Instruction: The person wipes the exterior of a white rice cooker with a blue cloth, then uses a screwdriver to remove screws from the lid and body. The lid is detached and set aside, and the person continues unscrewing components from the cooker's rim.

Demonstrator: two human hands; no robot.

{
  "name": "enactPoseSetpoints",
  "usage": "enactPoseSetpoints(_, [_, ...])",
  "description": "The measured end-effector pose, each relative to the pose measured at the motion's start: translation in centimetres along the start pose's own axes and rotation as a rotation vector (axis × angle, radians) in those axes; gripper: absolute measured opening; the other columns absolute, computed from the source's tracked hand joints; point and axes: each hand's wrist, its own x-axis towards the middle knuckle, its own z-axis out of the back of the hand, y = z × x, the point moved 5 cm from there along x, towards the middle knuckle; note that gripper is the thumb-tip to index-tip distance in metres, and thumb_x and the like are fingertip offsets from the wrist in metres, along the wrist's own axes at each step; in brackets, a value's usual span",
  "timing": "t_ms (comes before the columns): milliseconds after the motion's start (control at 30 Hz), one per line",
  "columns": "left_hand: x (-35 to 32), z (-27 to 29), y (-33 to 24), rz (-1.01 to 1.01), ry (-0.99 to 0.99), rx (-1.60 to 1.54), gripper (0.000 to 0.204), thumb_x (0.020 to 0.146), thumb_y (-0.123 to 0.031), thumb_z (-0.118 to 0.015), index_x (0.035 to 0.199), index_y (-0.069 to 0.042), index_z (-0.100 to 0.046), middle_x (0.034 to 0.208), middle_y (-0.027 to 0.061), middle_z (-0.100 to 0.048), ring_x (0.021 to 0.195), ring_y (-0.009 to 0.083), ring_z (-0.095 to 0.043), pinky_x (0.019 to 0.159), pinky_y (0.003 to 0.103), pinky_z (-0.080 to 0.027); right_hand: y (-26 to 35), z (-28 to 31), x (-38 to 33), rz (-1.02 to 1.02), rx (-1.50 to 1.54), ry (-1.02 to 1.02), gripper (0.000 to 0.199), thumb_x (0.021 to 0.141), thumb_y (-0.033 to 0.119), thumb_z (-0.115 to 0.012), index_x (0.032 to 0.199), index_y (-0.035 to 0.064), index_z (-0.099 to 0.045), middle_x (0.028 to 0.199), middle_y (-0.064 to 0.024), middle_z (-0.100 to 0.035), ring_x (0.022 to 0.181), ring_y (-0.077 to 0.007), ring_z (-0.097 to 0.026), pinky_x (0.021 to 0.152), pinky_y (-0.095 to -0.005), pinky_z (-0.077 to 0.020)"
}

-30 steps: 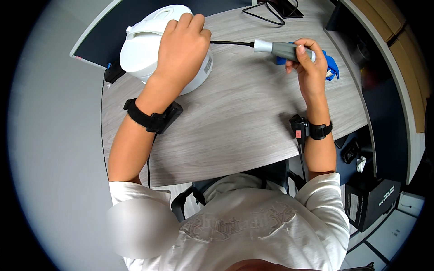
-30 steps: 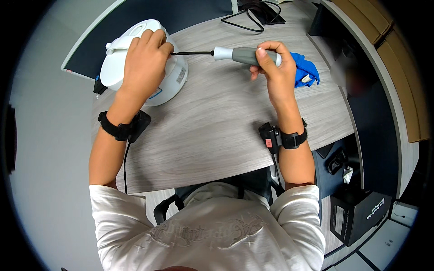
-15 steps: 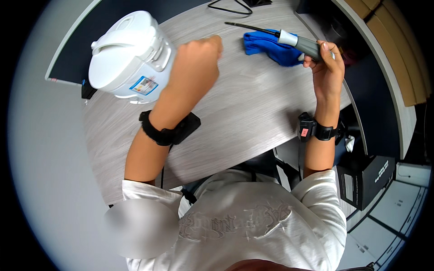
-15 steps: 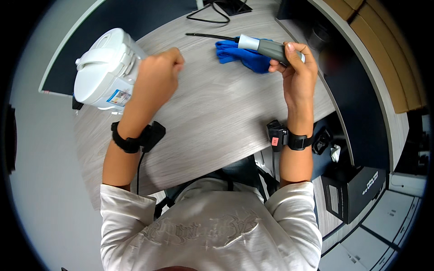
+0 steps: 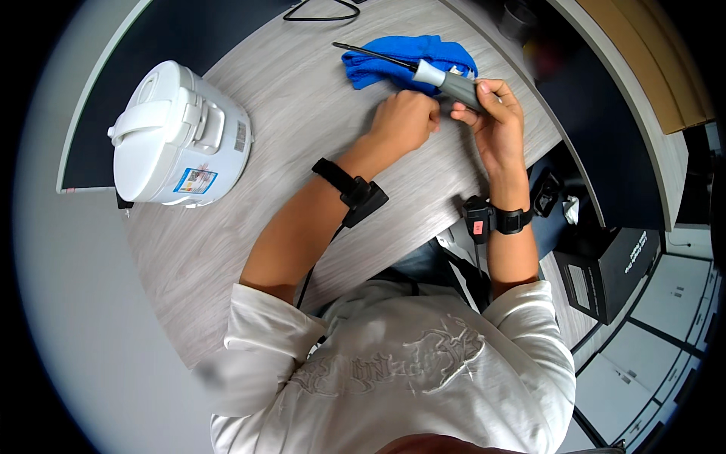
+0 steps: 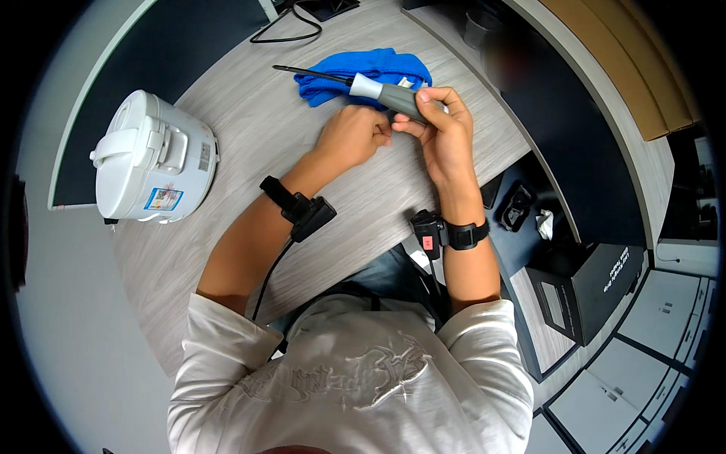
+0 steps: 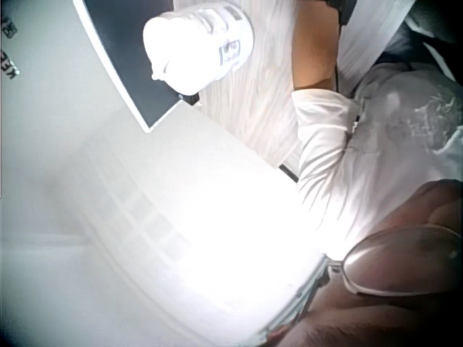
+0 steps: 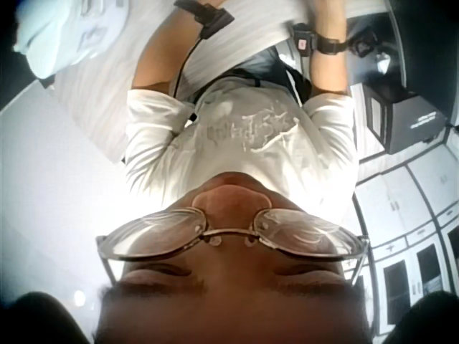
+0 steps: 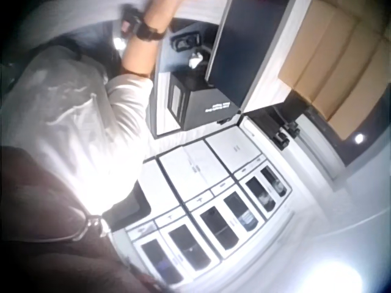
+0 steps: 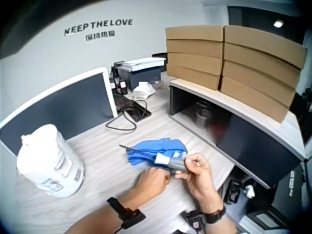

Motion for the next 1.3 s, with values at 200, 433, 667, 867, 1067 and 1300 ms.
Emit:
enactPoseSetpoints(200, [0.5, -1.0, 0.0, 0.009, -0.017, -0.045, 0.012, 0.082, -0.022, -0.078, 0.090, -0.013, -0.078, 0.091, 0.0108, -0.074, 0.090, 0.0329, -0.071, 0.079, 0.046, -0.055, -0.6, 0.8, -0.1, -0.017, 0.001, -0.013, 0.011, 0.100, 0.007, -0.057, 0.105, -0.0025, -0.054, 0.096, -0.0217, -0.065, 0.076, -0.0259, -0.072, 0.070, -0.0343, -0.0646])
enactPoseSetpoints(433, [-1.1, 0.0, 0.5, -0.030, -0.009, -0.029, 0.028, 0.082, -0.020, -0.079, 0.110, -0.016, -0.074, 0.101, 0.0095, -0.072, 0.097, 0.0318, -0.069, 0.083, 0.045, -0.054, -0.5, 0.0, -0.3, -0.026, 0.000, 0.014, 0.011, 0.100, 0.008, -0.057, 0.105, -0.0016, -0.055, 0.097, -0.0203, -0.064, 0.078, -0.0260, -0.071, 0.071, -0.0365, -0.0643])
enactPoseSetpoints(667, [-7.7, 5.7, 2.2, -0.095, -0.161, -0.083, 0.038, 0.081, -0.018, -0.080, 0.117, -0.012, -0.070, 0.099, 0.0089, -0.068, 0.084, 0.0265, -0.066, 0.076, 0.039, -0.053, -2.5, -3.9, 0.2, -0.053, 0.052, 0.127, 0.010, 0.097, 0.010, -0.062, 0.102, 0.0010, -0.060, 0.097, -0.0157, -0.066, 0.078, -0.0254, -0.071, 0.071, -0.0367, -0.0634])
enactPoseSetpoints(867, [-16.4, 13.7, 3.3, -0.138, -0.420, -0.038, 0.030, 0.083, -0.014, -0.078, 0.112, -0.009, -0.072, 0.098, 0.0102, -0.070, 0.087, 0.0237, -0.067, 0.076, 0.035, -0.054, -4.4, -9.9, 0.1, -0.162, 0.106, 0.267, 0.007, 0.096, 0.008, -0.062, 0.099, 0.0020, -0.058, 0.093, -0.0168, -0.068, 0.075, -0.0247, -0.071, 0.070, -0.0346, -0.0636])
enactPoseSetpoints(1067, [-24.1, 20.2, 3.9, -0.219, -0.916, 0.334, 0.027, 0.077, -0.003, -0.081, 0.102, -0.008, -0.075, 0.095, 0.0073, -0.071, 0.089, 0.0227, -0.066, 0.076, 0.033, -0.053, -5.8, -14.7, -0.8, -0.212, 0.039, 0.430, 0.016, 0.096, 0.003, -0.059, 0.111, -0.0017, -0.055, 0.108, -0.0234, -0.066, 0.096, -0.0337, -0.072, 0.087, -0.0384, -0.0620])
enactPoseSetpoints(1300, [-25.4, 20.2, 5.9, 0.114, -1.011, 0.601, 0.047, 0.077, -0.019, -0.082, 0.121, -0.013, -0.068, 0.132, 0.0115, -0.056, 0.126, 0.0299, -0.044, 0.098, 0.049, -0.024, -8.2, -18.2, -2.2, -0.322, -0.092, 0.407, 0.032, 0.099, 0.000, -0.054, 0.129, -0.0080, -0.051, 0.118, -0.0232, -0.065, 0.108, -0.0314, -0.069, 0.094, -0.0362, -0.0585])
